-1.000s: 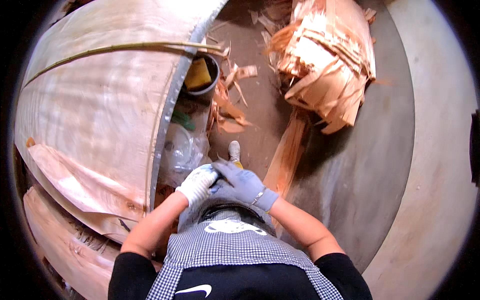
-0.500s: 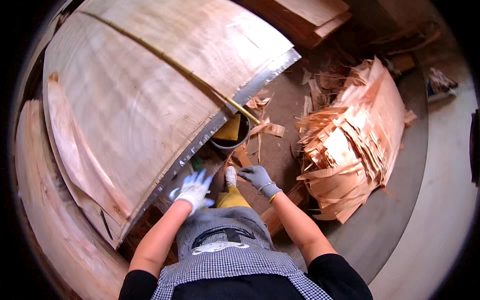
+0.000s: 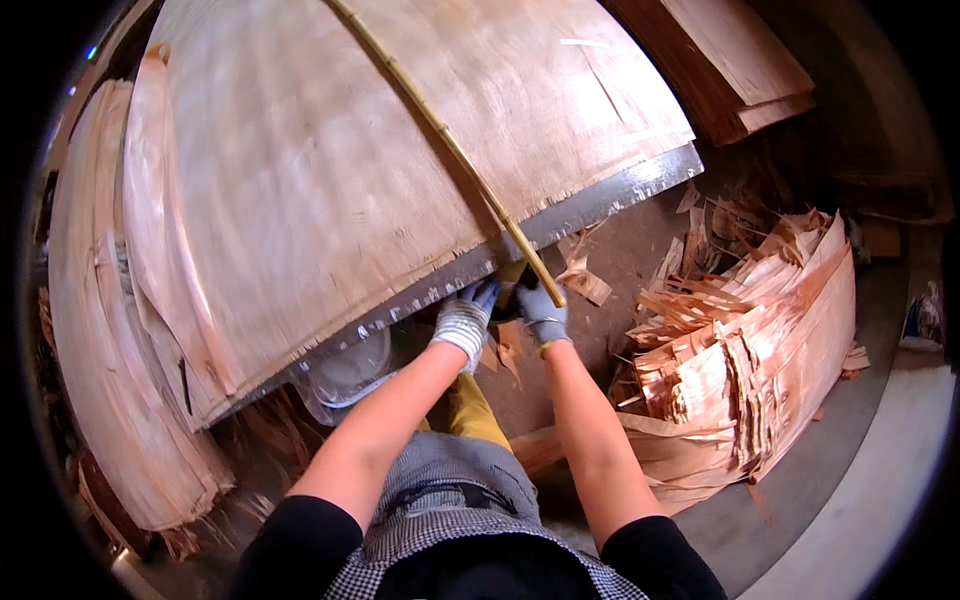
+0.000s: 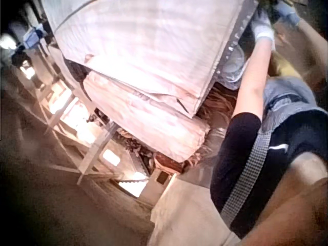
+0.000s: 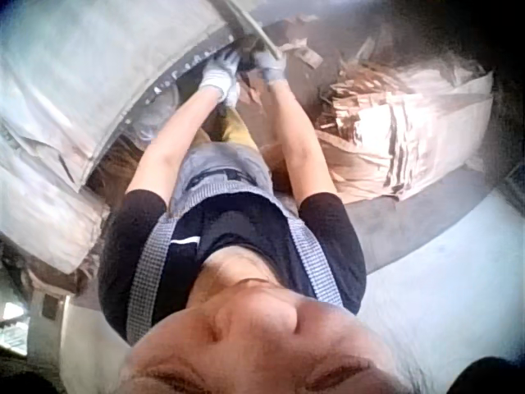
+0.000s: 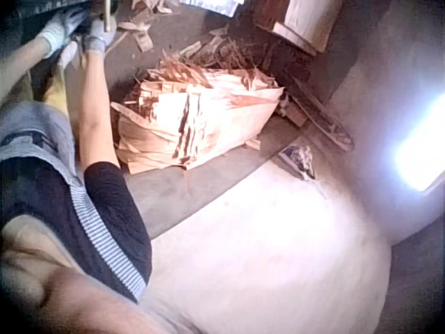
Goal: The person trims the edges of thin wood veneer sheets using a utility knife and applies strips of adhesive tape to join or secure the pieces on a large wooden work platform.
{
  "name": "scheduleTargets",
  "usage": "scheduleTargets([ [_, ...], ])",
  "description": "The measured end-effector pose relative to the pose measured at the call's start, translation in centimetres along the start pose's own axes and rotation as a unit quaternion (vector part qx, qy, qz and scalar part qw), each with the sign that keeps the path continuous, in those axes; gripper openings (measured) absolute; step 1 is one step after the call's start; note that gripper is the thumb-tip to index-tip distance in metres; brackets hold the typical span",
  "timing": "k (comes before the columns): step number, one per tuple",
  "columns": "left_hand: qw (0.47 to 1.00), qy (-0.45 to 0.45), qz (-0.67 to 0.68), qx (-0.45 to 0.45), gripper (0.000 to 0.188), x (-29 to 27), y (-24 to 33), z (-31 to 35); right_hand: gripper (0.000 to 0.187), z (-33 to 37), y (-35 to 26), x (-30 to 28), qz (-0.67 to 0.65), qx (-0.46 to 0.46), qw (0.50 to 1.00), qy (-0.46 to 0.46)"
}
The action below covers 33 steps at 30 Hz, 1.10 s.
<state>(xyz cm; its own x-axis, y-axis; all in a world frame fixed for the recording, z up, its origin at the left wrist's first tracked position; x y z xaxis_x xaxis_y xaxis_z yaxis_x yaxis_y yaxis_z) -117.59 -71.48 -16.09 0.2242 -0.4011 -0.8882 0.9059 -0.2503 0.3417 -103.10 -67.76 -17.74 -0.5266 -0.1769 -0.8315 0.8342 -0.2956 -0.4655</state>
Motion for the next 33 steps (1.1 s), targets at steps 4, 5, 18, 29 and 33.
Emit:
scheduleTargets([
  [4, 0.998, 0.032, -0.05, -0.02, 0.065, 1.8, -0.4, -0.2, 0.018, 1.3, 12.0, -9.9, 0.157, 0.093, 0.974, 0.134],
  [5, 0.996, 0.041, -0.064, -0.048, 0.063, 2.6, -1.8, 0.5, 0.017, 2.8, 11.1, -13.0, 0.132, 0.163, 0.967, 0.143],
  [18, 0.869, 0.017, 0.491, -0.061, 0.026, -10.2, 1.8, 13.6, 0.015, 13.1, -7.9, -9.4, -0.32, -0.074, 0.913, -0.243],
  [29, 0.973, 0.095, 0.2, -0.071, 0.023, -14.7, -11.1, 29.9, 0.017, 15.4, -27.1, -1.4, -0.496, 0.132, 0.694, -0.504],
  [33, 0.798, 0.383, 0.296, -0.359, 0.016, -14.1, -28.0, 40.0, 0.018, 16.6, -38.1, 0.0, -0.284, -0.228, 0.874, -0.321],
])
Point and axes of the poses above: each hand's wrist, its own z-axis away from the middle knuckle, its own x-axis out of the palm, y = z × x, the point moved 1 cm from there along -z, towards the middle knuckle, and after that the axes turned 12 degrees about z, right-handed, at the moved point
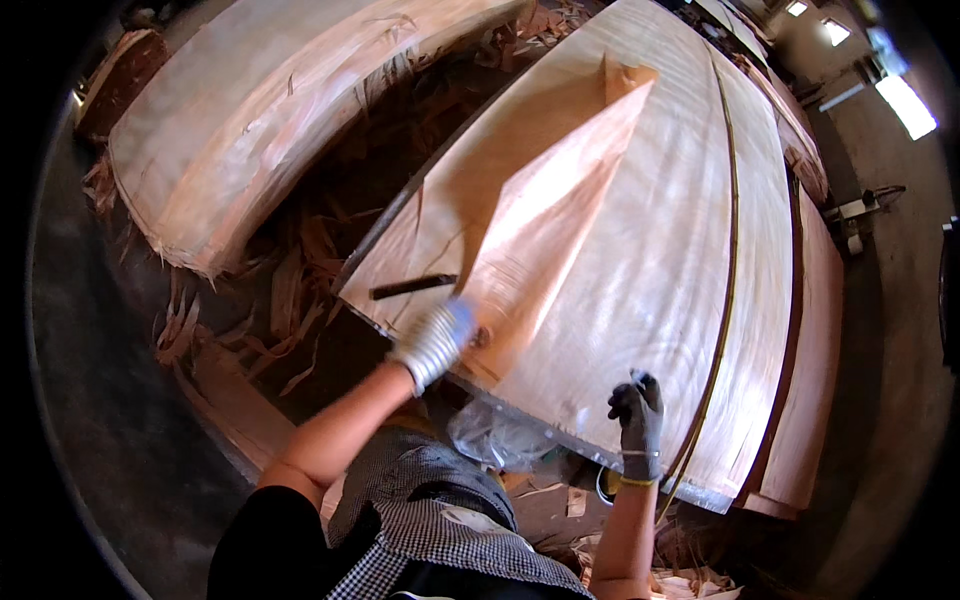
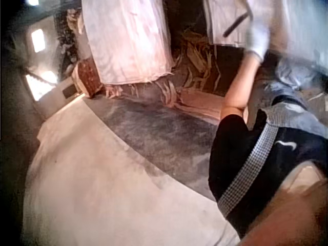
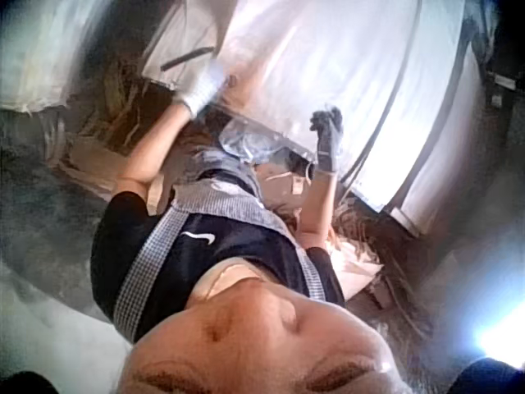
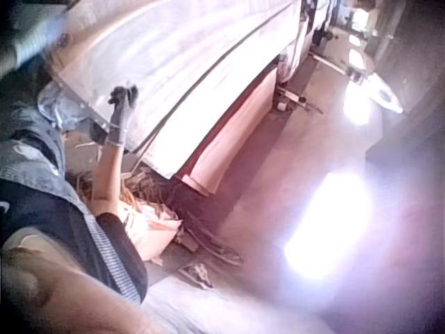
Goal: The person trims the edges of thin wood veneer sheets using a utility knife and applies strips of adhesive tape to join or secure the pieces on a large wooden work platform.
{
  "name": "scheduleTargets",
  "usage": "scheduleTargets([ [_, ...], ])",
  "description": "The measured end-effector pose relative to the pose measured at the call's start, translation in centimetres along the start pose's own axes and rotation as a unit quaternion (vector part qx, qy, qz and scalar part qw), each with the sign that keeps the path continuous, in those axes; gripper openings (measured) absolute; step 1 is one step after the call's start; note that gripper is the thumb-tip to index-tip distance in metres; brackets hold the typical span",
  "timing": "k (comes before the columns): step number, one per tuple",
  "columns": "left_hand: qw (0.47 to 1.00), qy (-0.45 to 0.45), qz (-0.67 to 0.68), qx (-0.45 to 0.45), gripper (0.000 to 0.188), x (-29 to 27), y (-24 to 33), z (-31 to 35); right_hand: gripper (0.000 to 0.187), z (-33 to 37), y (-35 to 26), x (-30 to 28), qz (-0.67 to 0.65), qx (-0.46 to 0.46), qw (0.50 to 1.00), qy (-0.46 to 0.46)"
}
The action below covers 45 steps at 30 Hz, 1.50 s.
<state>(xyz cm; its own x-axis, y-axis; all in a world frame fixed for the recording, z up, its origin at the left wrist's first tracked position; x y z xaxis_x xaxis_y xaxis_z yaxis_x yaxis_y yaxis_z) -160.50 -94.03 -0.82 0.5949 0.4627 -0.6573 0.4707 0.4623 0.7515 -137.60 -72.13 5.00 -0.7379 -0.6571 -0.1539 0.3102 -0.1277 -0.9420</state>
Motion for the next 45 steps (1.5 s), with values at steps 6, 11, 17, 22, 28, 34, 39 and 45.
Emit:
scheduleTargets([
  [6, 0.958, 0.274, -0.068, -0.048, 0.027, -8.9, -15.3, -8.6, 0.014, -9.6, -7.4, 21.9, 0.322, 0.024, 0.903, -0.283],
  [11, 0.961, 0.225, -0.135, -0.086, 0.058, -7.3, -18.1, -10.5, 0.019, -18.7, -2.9, 34.7, 0.418, -0.011, 0.858, -0.299],
  [17, 0.97, 0.186, -0.15, 0.038, 0.047, -6.6, -19.0, -10.8, 0.028, -22.6, 1.1, 38.8, 0.548, -0.032, 0.798, -0.251],
  [22, 0.969, 0.033, -0.222, 0.099, 0.041, -6.0, -18.7, -11.8, 0.03, -21.0, 0.0, 38.6, 0.593, -0.188, 0.756, -0.204],
  [28, 0.994, 0.015, -0.087, 0.069, 0.034, -9.0, -17.1, -12.3, 0.022, -21.3, -3.0, 33.4, 0.509, -0.141, 0.824, -0.204],
  [34, 0.99, 0.078, -0.105, 0.051, 0.022, -2.8, -13.7, -2.4, 0.019, -12.9, -6.1, 28.9, 0.283, 0.079, 0.908, -0.3],
  [39, 0.987, 0.072, -0.141, 0.023, 0.012, -4.0, -10.7, -3.0, 0.018, -10.6, -5.4, 22.1, 0.254, 0.083, 0.932, -0.243],
  [45, 0.984, 0.076, -0.161, -0.001, 0.015, -5.4, -7.8, -0.7, 0.018, -7.9, -1.5, 16.0, 0.626, -0.241, 0.721, -0.173],
])
Point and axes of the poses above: each hand's wrist, its own z-axis away from the middle knuckle, its own x-axis out of the palm, y = z × x, the point moved 1 cm from there along -z, towards the middle knuckle, and after that the axes turned 12 degrees about z, right-handed, at the moved point
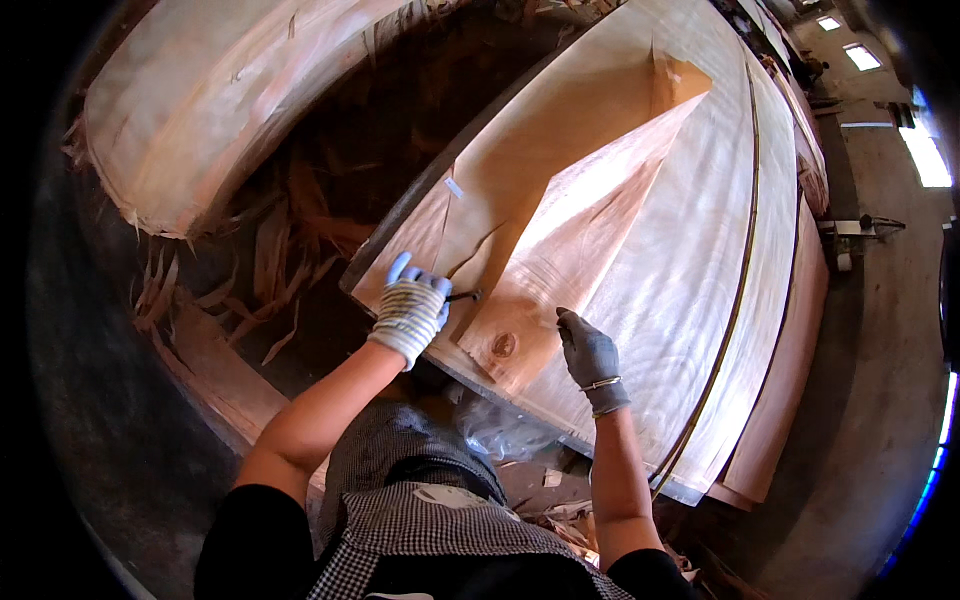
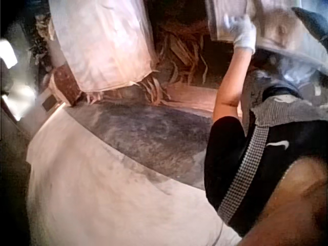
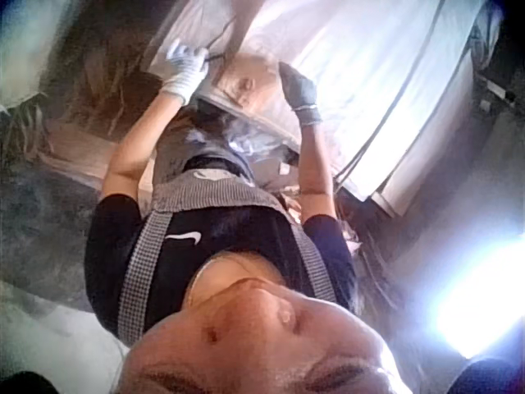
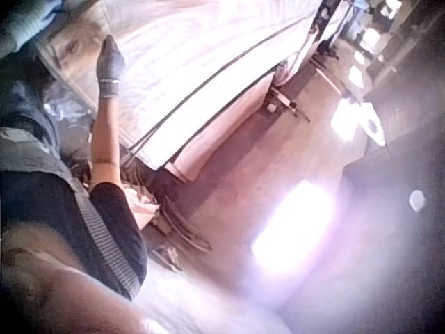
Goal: The person trims the edges of thin wood veneer sheets using a utility knife and applies strips of adhesive tape to join or secure the pieces on a large wooden work platform.
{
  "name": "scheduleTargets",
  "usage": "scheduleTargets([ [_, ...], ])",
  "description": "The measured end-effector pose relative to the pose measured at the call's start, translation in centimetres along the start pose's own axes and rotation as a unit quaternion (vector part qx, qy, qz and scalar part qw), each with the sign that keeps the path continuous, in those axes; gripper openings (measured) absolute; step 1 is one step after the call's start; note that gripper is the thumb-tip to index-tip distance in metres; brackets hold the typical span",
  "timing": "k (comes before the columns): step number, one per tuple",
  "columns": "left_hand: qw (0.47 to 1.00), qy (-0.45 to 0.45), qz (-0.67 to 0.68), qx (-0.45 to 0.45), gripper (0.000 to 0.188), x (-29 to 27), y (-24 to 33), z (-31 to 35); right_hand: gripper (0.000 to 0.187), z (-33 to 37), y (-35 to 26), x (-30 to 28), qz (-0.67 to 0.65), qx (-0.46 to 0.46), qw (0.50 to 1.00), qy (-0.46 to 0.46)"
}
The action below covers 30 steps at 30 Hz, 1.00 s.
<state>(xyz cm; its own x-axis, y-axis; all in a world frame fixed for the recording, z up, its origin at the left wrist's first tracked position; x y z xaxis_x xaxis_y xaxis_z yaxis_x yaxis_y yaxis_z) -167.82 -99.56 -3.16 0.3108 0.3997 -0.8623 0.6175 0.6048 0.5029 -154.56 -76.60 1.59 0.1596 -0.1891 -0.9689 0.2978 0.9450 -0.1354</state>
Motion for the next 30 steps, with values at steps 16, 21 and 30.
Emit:
scheduleTargets([
  [16, 0.916, 0.033, 0.378, -0.128, 0.027, 4.5, 13.2, 7.1, 0.007, 13.4, 16.5, -6.1, 0.149, 0.139, 0.969, 0.141],
  [21, 0.85, 0.076, 0.514, -0.083, 0.028, 3.8, 18.1, 6.1, 0.015, 18.2, 10.4, -6.7, -0.093, 0.062, 0.974, 0.195],
  [30, 0.949, 0.064, 0.309, -0.027, 0.02, 2.7, 18.1, 7.5, 0.033, 14.3, -1.6, 3.2, -0.886, 0.16, 0.403, -0.165],
])
Point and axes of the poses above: each hand's wrist, its own z-axis away from the middle knuckle, its own x-axis out of the palm, y = z × x, the point moved 1 cm from there along -z, towards the middle knuckle, and after that the axes turned 12 degrees about z, right-handed, at the moved point
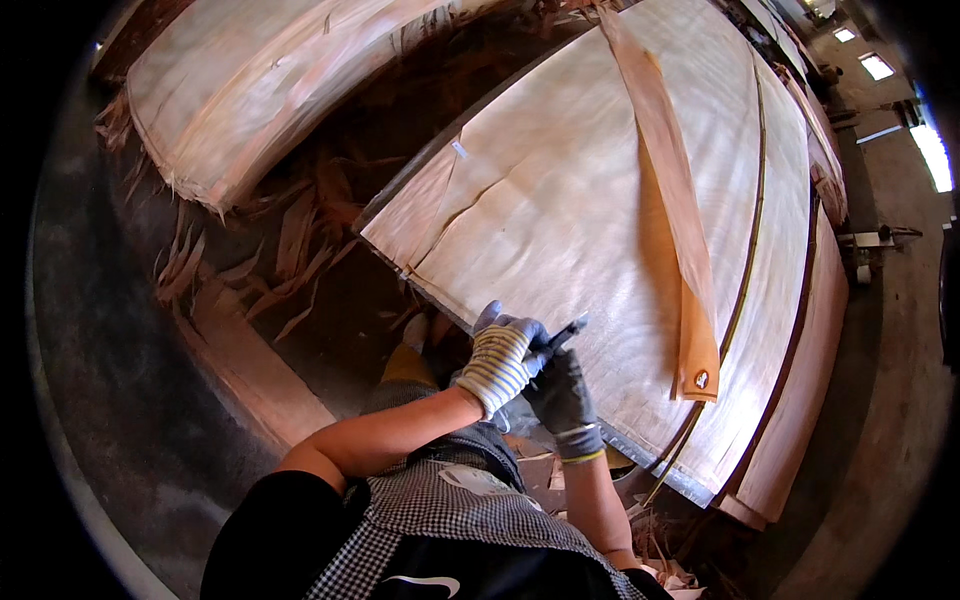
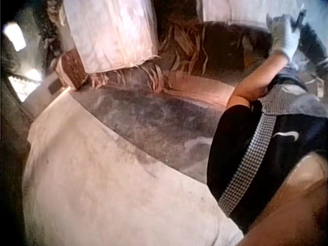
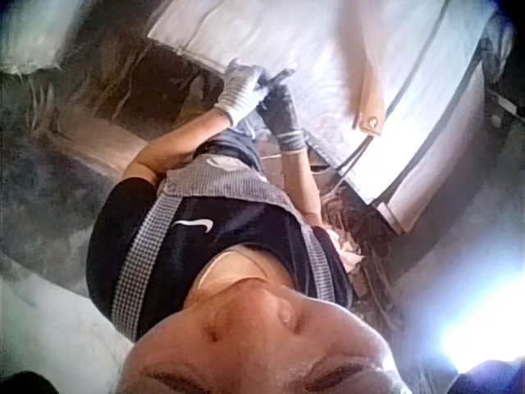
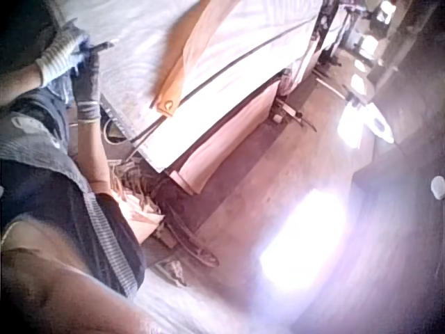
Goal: The person trims the edges of thin wood veneer sheets using a utility knife and applies strips of adhesive tape to join or secure the pieces on a large wooden work platform.
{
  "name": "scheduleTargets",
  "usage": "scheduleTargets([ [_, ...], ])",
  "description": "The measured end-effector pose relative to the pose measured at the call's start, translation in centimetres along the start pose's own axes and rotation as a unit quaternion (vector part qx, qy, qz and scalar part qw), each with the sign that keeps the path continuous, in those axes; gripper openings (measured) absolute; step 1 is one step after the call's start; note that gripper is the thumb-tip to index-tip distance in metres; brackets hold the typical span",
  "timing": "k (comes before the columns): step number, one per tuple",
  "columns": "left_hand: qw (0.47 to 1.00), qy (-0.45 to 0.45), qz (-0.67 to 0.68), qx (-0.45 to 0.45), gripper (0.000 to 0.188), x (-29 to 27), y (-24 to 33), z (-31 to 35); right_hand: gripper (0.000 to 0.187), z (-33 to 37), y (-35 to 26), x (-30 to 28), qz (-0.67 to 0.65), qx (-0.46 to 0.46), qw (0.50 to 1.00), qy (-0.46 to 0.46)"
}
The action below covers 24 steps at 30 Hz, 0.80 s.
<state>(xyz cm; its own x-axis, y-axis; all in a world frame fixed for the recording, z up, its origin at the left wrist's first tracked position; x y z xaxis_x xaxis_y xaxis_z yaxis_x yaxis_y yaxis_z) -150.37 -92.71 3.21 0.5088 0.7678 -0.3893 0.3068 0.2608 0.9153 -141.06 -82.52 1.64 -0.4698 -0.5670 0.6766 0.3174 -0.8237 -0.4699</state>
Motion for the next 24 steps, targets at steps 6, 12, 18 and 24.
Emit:
scheduleTargets([
  [6, 0.995, -0.05, 0.009, 0.086, 0.021, -3.0, -1.3, 1.0, 0.036, -5.0, 0.4, 0.4, 0.086, -0.064, 0.993, 0.056],
  [12, 0.981, 0.16, -0.108, -0.007, 0.022, -11.9, -10.1, -0.9, 0.016, -7.3, -2.9, 2.2, 0.409, -0.143, 0.885, 0.169],
  [18, 0.955, 0.05, -0.292, -0.005, 0.03, -13.1, -17.7, -0.9, 0.017, -8.2, -5.9, 10.6, 0.545, -0.157, 0.824, -0.022],
  [24, 0.965, 0.07, -0.253, -0.022, 0.04, -13.5, -17.4, -0.9, 0.026, -12.8, -3.0, 12.8, 0.575, 0.024, 0.817, -0.028],
])
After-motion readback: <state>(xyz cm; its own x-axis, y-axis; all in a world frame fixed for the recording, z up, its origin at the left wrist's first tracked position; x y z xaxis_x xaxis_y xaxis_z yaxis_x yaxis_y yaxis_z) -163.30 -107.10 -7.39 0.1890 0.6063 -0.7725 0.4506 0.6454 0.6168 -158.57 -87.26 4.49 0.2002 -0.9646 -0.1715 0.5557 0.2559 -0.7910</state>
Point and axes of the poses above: each hand's wrist, its own z-axis away from the middle knuckle, its own x-axis out of the palm, y = z × x, the point moved 1 cm from there along -z, towards the middle knuckle, and after that the axes turned 12 degrees about z, right-handed, at the moved point
